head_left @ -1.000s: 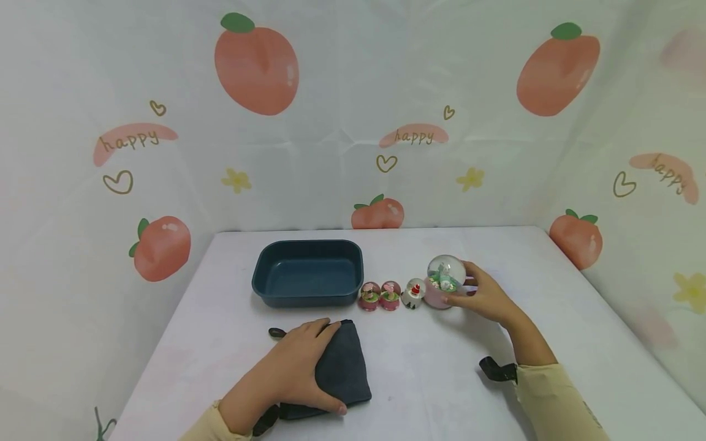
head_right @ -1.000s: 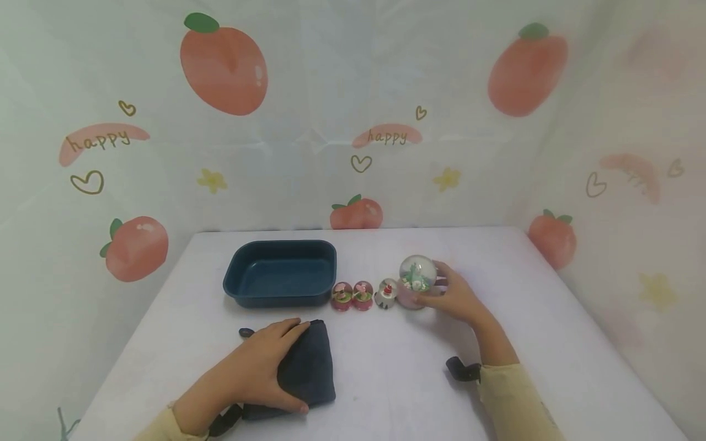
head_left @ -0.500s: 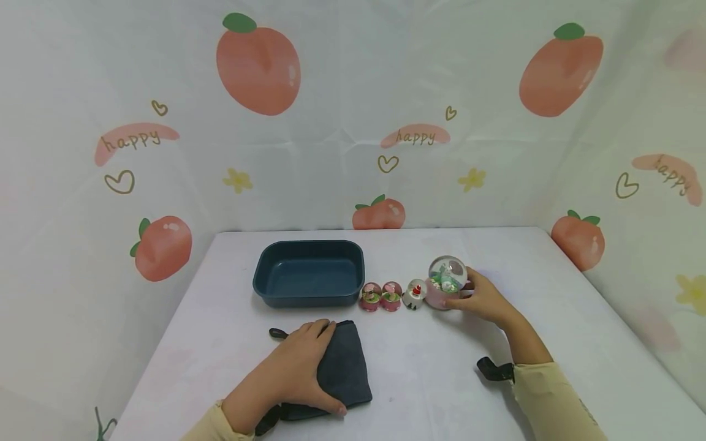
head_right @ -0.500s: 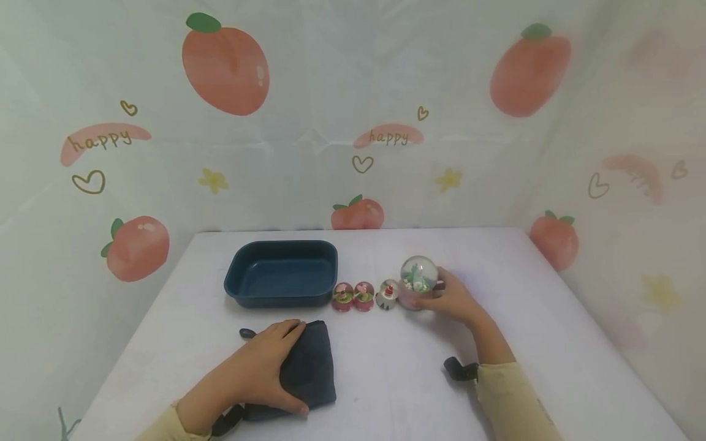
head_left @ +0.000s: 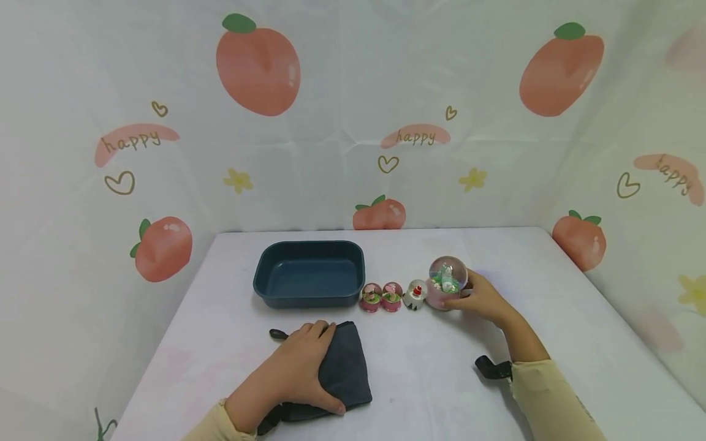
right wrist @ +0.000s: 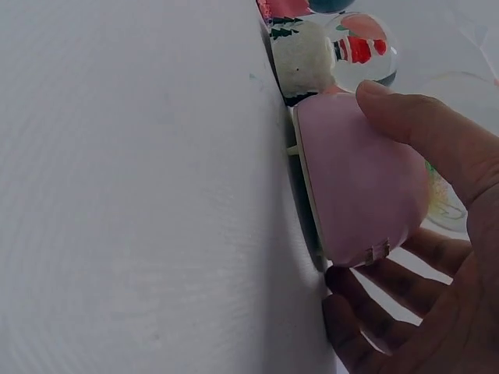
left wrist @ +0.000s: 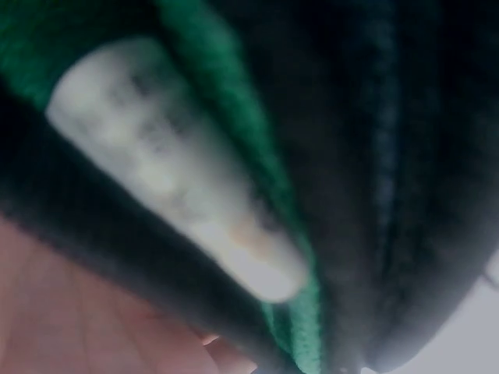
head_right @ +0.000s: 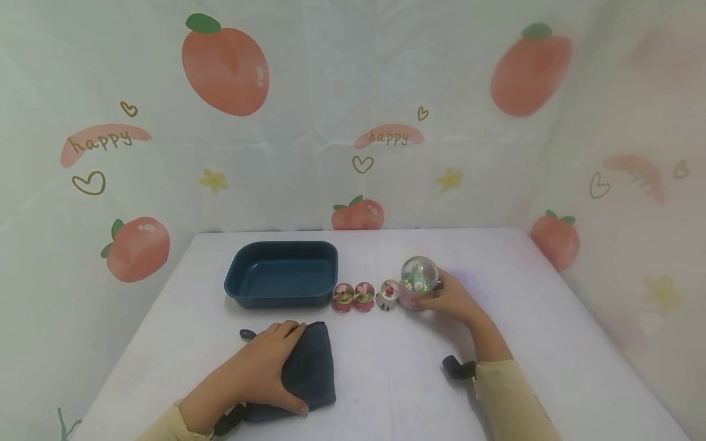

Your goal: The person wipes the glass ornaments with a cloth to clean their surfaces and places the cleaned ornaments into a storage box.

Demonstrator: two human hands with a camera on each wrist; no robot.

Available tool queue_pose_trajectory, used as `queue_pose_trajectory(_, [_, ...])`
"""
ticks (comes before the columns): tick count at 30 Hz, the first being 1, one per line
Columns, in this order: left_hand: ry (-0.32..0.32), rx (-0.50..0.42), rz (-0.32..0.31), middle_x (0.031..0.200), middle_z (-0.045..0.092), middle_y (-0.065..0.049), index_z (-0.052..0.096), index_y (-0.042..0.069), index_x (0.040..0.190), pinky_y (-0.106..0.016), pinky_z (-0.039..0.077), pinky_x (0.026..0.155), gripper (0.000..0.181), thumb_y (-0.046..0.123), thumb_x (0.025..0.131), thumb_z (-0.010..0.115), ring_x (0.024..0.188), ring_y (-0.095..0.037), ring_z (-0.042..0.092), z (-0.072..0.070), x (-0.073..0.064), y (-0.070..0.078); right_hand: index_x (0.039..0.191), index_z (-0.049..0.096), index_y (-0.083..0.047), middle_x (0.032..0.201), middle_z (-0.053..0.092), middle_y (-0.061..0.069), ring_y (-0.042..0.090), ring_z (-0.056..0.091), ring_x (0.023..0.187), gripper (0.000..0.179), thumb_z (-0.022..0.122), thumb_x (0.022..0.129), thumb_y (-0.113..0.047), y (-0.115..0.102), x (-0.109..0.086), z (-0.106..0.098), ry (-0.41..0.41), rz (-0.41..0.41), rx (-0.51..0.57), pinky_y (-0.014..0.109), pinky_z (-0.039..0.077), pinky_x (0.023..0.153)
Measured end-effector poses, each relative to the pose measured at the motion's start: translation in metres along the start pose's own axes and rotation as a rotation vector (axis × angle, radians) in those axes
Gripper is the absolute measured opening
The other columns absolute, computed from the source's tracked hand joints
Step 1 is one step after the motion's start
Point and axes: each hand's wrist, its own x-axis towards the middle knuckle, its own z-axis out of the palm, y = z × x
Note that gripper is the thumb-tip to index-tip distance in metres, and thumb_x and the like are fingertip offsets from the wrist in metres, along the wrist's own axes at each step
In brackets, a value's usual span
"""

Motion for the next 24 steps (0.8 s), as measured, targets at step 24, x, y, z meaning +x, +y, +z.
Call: queue_pose_trajectory(24, [-0.035,0.066,-0.025,0.151,0.056,-0.018,0.047,0.002,0.156,-0.058,0.049,0.113,0.134,0.083,0.057,0.086,0.135,-0.036,0.056,0.0019,0.0050,0.0033,0.137,0.063,0.002,0.126,0.074,0.017,0.026,0.066,0.114,0.072,0.094,0.079,-0.028,0.0051,0.0049,0.0018,0.007,0.016,0.007,0.036,0.054,0.092])
